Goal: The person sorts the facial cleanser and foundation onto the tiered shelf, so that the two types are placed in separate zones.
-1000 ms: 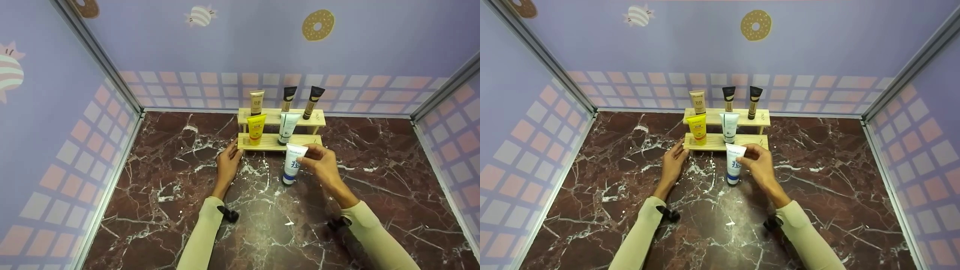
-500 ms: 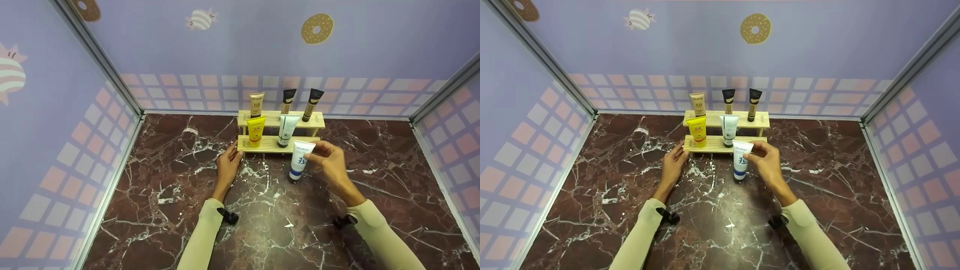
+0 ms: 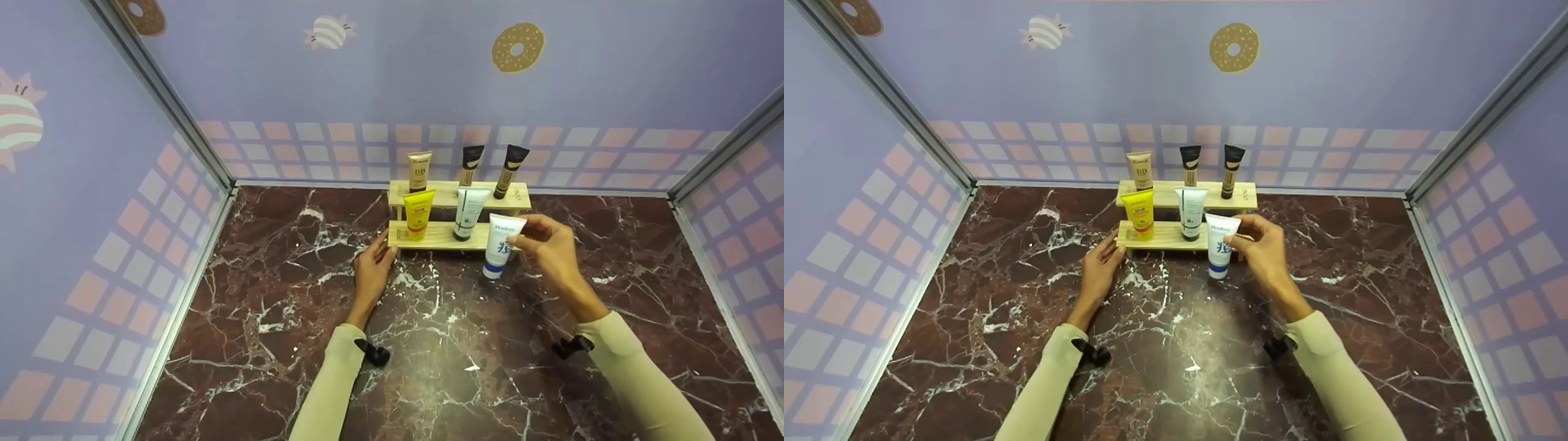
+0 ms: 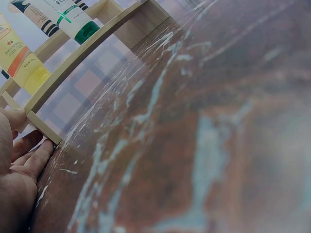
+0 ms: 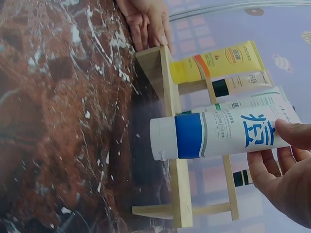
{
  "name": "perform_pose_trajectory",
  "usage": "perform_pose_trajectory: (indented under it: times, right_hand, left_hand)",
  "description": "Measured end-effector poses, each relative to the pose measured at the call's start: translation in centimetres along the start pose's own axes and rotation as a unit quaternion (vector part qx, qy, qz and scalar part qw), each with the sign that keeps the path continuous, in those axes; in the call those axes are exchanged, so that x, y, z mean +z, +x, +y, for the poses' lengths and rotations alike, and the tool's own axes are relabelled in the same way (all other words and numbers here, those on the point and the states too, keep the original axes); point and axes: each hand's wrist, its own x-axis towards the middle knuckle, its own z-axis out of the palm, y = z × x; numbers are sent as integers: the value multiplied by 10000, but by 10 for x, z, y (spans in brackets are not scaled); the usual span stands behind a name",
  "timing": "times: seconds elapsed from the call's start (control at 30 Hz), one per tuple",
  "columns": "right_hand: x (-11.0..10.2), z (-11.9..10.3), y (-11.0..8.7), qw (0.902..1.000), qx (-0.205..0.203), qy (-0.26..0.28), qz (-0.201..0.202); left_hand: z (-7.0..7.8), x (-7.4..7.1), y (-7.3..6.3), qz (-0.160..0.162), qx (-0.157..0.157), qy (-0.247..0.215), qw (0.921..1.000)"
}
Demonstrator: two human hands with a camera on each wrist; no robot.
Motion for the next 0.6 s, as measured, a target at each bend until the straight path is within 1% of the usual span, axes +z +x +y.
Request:
perform_pose_trajectory:
  times: [0.17, 0.3, 0.4, 0.53, 0.6]
  right_hand:
    - [-3, -3, 8, 9999, -61, -113, 5]
    - [-4, -6, 14, 10000, -48, -59, 43]
    - [-5, -8, 19, 9999, -96, 4, 67]
    - [-7, -8, 25, 9997, -228, -34, 73]
    - [-9, -8, 28, 9997, -230, -44, 87]
  left_hand:
    - [2, -1, -1, -34, 33, 51, 10000]
    - [2, -1, -1, -22, 104, 57, 9999]
    - [2, -1, -1, 18, 124, -2, 9999]
    - [1, 0, 0, 54, 186, -117, 9997]
    - [1, 1, 0, 64, 208, -142, 9997]
